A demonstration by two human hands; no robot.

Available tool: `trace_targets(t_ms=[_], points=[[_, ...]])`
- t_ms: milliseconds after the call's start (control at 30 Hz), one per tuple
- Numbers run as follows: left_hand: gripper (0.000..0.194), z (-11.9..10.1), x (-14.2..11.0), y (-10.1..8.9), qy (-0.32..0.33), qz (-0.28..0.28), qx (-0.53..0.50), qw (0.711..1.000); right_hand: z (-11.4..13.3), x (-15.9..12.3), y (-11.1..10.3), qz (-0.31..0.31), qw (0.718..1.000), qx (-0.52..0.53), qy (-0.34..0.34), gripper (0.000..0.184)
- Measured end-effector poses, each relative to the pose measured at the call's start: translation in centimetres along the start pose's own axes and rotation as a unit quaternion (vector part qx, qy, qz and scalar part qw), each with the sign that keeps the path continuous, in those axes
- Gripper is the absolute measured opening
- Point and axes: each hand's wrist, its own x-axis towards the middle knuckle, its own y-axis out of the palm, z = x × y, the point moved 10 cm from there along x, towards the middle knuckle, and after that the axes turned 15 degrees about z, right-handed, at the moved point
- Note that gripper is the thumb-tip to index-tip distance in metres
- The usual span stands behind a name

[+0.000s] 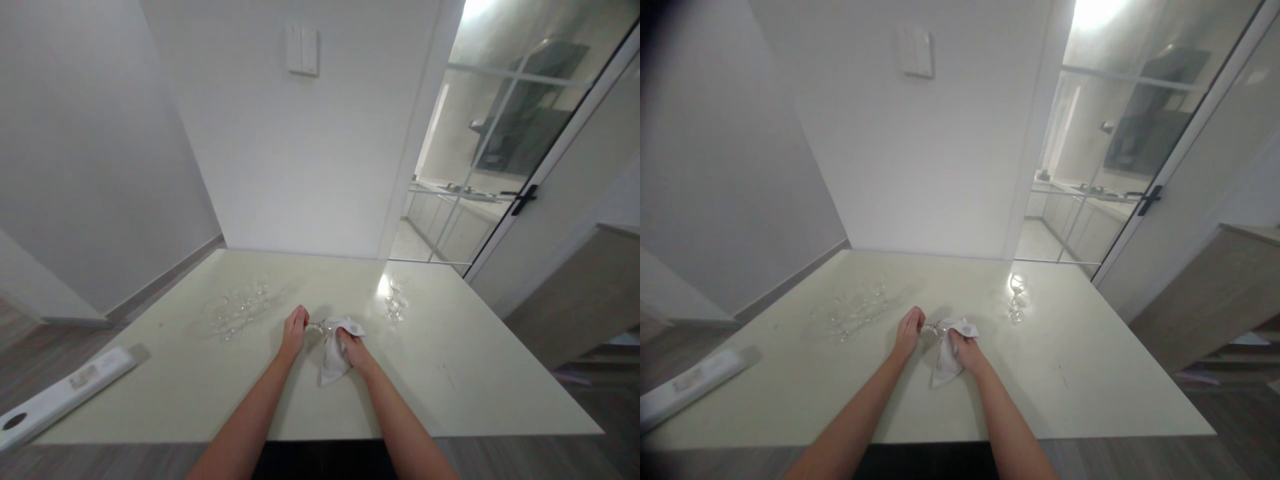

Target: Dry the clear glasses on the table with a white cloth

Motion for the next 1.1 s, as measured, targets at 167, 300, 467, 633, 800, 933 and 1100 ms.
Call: trace_targets(t_ms=[167,300,467,633,800,933,1100], points=[[0.045,0.10,-0.01,0.04,-0.002,0.002,-0.001,1.000,-0.52,0.06,-0.37,-0.015,1.000,0.004,0.018,0.056],[0.044,0.06,0.02,0.09,0.000,0.003,-0.002,1.000,-0.97,0.27,-0.37,-0.010,1.000,0.005,0.024,0.059],[0.045,0.13,0.02,0.06,-0.004,0.001,0.001,1.000,-0.36,0.08,-0.05,0.000,1.000,-0.007,0.021,0.061],[0.045,0.05,0.03,0.07,-0.002,0.003,0.000,1.000,-0.10,-0.17,-0.07,-0.006,0.999,-0.015,0.030,0.063],[0.045,-0.29,-0.03,-0.06,0.001,-0.004,0.008,1.000,-0.48,-0.02,-0.49,-0.022,0.999,-0.010,0.021,0.063],[0.045,-0.15,-0.03,-0.03,-0.010,-0.003,0.009,1.000,-0.64,0.05,-0.45,-0.018,1.000,-0.003,0.022,0.065],[0.045,-0.14,-0.02,-0.03,-0.002,-0.004,0.008,1.000,-0.19,-0.23,-0.37,-0.018,0.999,-0.007,0.028,0.060]])
